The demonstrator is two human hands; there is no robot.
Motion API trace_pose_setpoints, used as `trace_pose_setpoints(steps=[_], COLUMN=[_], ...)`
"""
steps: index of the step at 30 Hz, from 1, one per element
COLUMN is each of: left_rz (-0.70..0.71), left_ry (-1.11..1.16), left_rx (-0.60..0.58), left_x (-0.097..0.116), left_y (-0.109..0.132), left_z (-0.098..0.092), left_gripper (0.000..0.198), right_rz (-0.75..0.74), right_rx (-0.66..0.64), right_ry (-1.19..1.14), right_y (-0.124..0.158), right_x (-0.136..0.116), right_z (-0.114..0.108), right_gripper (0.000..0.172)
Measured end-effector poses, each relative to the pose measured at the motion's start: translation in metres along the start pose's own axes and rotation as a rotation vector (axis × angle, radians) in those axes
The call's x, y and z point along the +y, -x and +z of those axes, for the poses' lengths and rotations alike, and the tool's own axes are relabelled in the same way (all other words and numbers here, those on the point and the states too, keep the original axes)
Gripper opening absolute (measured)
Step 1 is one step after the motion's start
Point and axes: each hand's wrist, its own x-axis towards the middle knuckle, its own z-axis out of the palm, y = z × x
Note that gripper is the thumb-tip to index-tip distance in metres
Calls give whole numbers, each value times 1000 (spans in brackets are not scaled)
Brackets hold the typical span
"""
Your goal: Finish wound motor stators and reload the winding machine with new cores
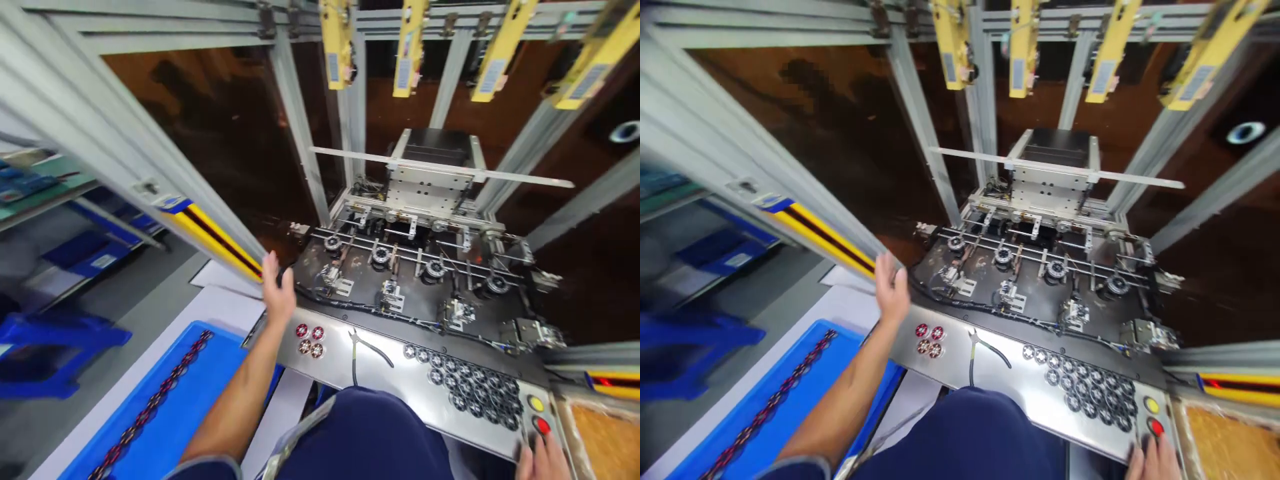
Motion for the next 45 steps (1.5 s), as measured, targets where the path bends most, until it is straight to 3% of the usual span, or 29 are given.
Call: trace_pose_setpoints(steps=[4, 6, 8, 15, 21, 28, 45], left_rz=[-201, -259, -289, -281, -226, -205, -197], left_ry=[1, -28, -56, -113, -178, -225, -257], left_rx=[-8, -56, -105, -218, -314, -315, -317], left_x=[-39, -56, -65, -70, -72, -72, -67], left_y=[115, 147, 159, 153, 156, 155, 154], left_z=[-31, -35, -32, -14, -9, -6, -6], left_gripper=[67, 69, 72, 76, 68, 62, 52], right_rz=[53, 102, 134, 165, 219, 275, 300], right_rx=[-27, -39, -55, -51, 29, 91, 52], right_ry=[93, 118, 127, 99, 58, 32, 4], right_y=[19, 26, 30, 33, 14, -3, 0], right_x=[-9, -8, -6, -5, -1, 4, 17], right_z=[-5, -9, -12, -14, -1, 22, 27], right_gripper=[64, 62, 61, 59, 56, 54, 59])
